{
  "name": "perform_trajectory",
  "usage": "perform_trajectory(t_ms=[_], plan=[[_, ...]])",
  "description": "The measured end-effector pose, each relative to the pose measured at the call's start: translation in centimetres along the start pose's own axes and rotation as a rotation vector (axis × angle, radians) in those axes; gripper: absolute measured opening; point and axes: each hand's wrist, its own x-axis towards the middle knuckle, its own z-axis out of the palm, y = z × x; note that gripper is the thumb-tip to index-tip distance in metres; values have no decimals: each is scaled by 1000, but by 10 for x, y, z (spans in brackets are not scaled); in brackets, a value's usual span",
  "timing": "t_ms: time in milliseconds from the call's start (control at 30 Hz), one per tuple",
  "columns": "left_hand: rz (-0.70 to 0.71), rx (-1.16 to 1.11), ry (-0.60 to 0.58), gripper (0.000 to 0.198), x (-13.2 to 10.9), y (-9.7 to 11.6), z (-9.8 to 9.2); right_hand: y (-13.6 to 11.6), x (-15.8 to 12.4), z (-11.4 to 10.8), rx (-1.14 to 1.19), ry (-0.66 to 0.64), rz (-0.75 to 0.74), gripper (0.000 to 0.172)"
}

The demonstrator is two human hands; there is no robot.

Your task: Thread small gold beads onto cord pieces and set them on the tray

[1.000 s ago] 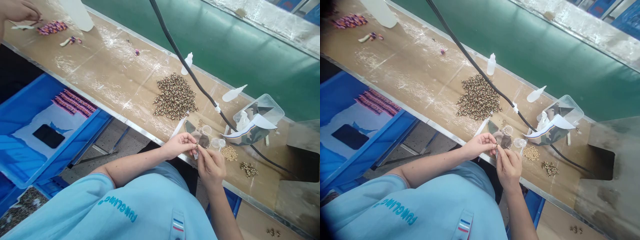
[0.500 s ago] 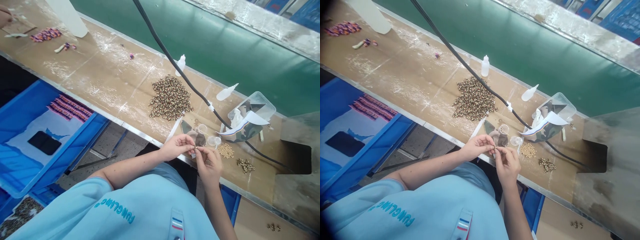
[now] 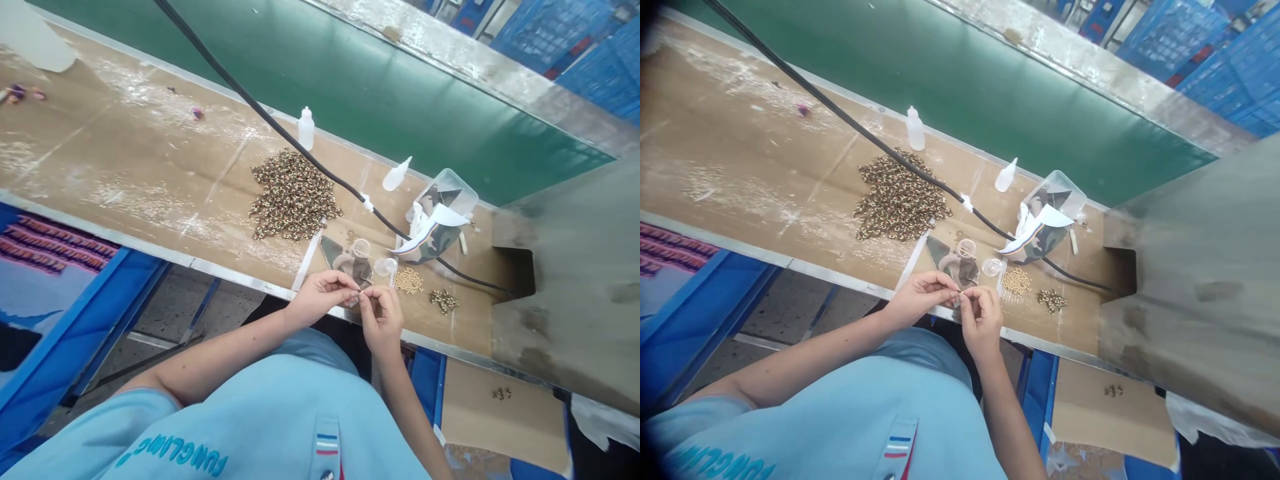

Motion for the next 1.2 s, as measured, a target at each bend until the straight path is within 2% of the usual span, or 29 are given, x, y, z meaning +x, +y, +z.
perform_trajectory(t_ms=[100,200,433,567,700,900,1033,1200], plan=[[11,72,-5,29,-1,1,5,6,-2,-6,-8,-13,-6,11],[-4,122,5,29,-2,2,7,20,-1,-21,-93,-5,19,14],[-29,164,-23,24,-3,0,5,84,-1,-75,-504,229,116,32],[-40,167,-21,26,-2,0,4,96,-1,-88,-659,297,139,35],[-30,173,-24,28,-2,-2,3,81,2,-83,-684,284,131,30],[-44,160,-24,27,-1,-4,1,63,8,-59,-544,-9,-65,28],[-41,136,-31,25,-1,-4,0,64,9,-49,-558,-5,-96,25],[-55,105,-38,23,0,-4,0,66,12,-45,-550,7,-58,29]])
